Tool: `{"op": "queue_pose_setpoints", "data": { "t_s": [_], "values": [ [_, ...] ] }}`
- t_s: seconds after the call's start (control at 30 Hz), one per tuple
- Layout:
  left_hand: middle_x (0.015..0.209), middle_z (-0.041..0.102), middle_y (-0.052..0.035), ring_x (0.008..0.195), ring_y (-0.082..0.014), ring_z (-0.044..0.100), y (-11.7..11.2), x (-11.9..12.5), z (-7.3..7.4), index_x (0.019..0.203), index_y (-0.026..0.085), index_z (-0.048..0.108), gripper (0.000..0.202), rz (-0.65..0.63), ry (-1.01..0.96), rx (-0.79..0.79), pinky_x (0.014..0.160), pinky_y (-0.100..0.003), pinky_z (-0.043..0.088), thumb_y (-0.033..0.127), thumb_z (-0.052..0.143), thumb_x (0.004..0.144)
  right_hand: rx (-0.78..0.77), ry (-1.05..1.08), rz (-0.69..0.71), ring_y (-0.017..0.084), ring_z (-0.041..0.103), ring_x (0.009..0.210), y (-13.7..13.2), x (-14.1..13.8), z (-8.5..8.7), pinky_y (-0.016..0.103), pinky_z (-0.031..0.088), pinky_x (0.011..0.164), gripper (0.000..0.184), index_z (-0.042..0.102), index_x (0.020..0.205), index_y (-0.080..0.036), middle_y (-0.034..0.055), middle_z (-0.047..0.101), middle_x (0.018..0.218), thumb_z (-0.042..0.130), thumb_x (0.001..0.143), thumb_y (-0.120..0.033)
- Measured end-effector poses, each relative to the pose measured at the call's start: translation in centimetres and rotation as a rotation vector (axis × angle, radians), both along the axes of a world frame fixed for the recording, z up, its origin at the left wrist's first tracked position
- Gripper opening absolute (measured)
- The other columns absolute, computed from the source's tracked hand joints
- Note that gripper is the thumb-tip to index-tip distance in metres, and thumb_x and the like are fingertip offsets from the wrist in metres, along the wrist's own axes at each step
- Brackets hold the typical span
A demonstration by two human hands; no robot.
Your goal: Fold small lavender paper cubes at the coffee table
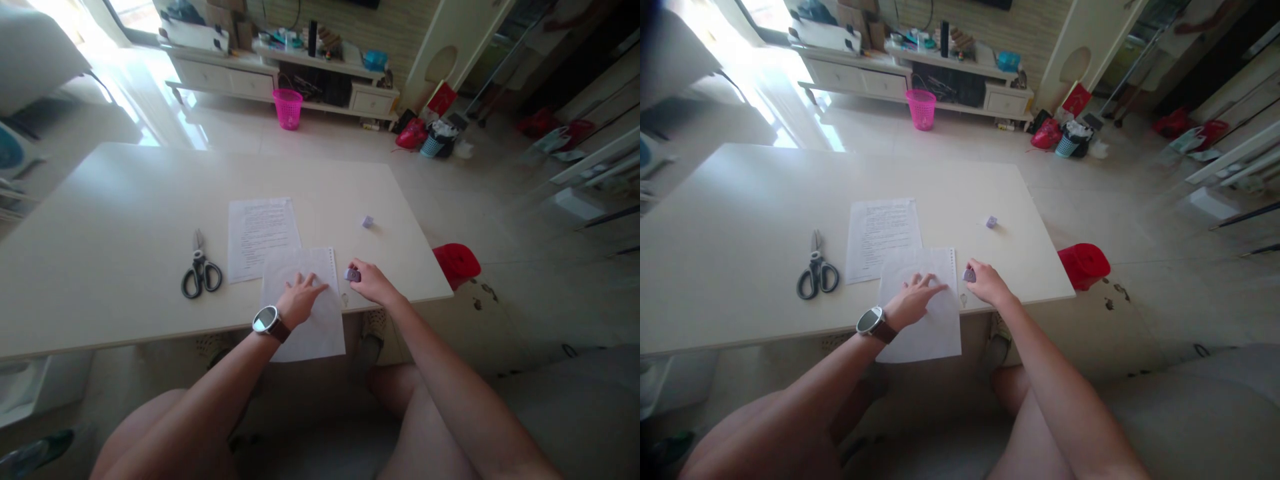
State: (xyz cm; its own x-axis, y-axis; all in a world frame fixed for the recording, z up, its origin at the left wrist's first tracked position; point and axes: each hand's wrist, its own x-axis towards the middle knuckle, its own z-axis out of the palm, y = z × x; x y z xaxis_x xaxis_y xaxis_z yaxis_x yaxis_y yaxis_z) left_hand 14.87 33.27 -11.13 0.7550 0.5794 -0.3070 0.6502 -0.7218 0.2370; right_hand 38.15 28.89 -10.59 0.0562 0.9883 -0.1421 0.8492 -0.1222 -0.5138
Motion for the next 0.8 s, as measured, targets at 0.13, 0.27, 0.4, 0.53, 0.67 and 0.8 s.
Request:
{"op": "queue_pose_setpoints", "data": {
  "t_s": [0.13,0.27,0.4,0.53,0.67,0.8],
  "values": [
    [0.15,0.039,-0.0125,0.131,-0.0388,0.043,0.0,-0.1,0.2,0.15,0.038,0.044,0.076,0.003,-0.011,-0.014,0.096,-0.064,0.053,0.001,0.052,0.083,0.006,-0.047,-0.016,0.017,0.058,0.084,0.2,-0.1,-1.2,0.025,0.038,0.074,0.022,0.061,0.09,-0.018,0.0052,0.068,0.093,0.06,0.071,-0.008],
    [0.151,0.039,-0.0128,0.133,-0.04,0.042,0.1,-0.2,0.2,0.15,0.036,0.044,0.077,0.01,-0.027,-0.037,0.097,-0.065,0.052,0.001,0.053,0.082,-0.005,-0.09,-0.045,0.017,0.057,0.083,0.3,-0.6,-2.0,0.026,0.037,0.073,0.019,0.061,0.088,-0.019,0.0054,0.067,0.091,0.059,0.072,-0.008],
    [0.151,0.04,-0.013,0.134,-0.0402,0.041,0.1,-0.4,0.3,0.151,0.033,0.044,0.077,0.003,-0.03,-0.037,0.097,-0.064,0.052,0.002,0.057,0.082,-0.005,-0.109,-0.069,0.017,0.057,0.085,0.5,-1.0,-2.6,0.026,0.037,0.073,0.017,0.062,0.088,-0.019,0.006,0.067,0.094,0.062,0.074,-0.011],
    [0.151,0.04,-0.013,0.134,-0.0397,0.041,0.2,-0.4,0.3,0.151,0.032,0.043,0.075,0.001,-0.034,-0.039,0.098,-0.065,0.052,0.002,0.057,0.083,0.009,-0.115,-0.067,0.017,0.056,0.086,0.7,-1.3,-3.0,0.025,0.038,0.074,0.017,0.062,0.09,-0.019,0.0058,0.067,0.094,0.064,0.075,-0.012],
    [0.15,0.04,-0.0132,0.134,-0.0399,0.041,0.2,-0.4,0.3,0.15,0.032,0.044,0.075,0.003,-0.033,-0.04,0.098,-0.066,0.051,0.004,0.06,0.082,0.02,-0.094,-0.059,0.017,0.057,0.085,0.8,-1.8,-3.3,0.025,0.038,0.073,0.016,0.062,0.088,-0.019,0.0055,0.066,0.092,0.065,0.074,-0.012],
    [0.152,0.038,-0.013,0.134,-0.0391,0.041,0.2,-0.5,0.2,0.15,0.034,0.042,0.078,0.007,-0.033,-0.044,0.099,-0.065,0.051,0.005,0.065,0.081,0.023,-0.025,-0.054,0.016,0.058,0.083,0.9,-2.1,-3.2,0.025,0.039,0.073,0.015,0.063,0.085,-0.019,0.0039,0.066,0.089,0.066,0.072,-0.013]
  ]
}}
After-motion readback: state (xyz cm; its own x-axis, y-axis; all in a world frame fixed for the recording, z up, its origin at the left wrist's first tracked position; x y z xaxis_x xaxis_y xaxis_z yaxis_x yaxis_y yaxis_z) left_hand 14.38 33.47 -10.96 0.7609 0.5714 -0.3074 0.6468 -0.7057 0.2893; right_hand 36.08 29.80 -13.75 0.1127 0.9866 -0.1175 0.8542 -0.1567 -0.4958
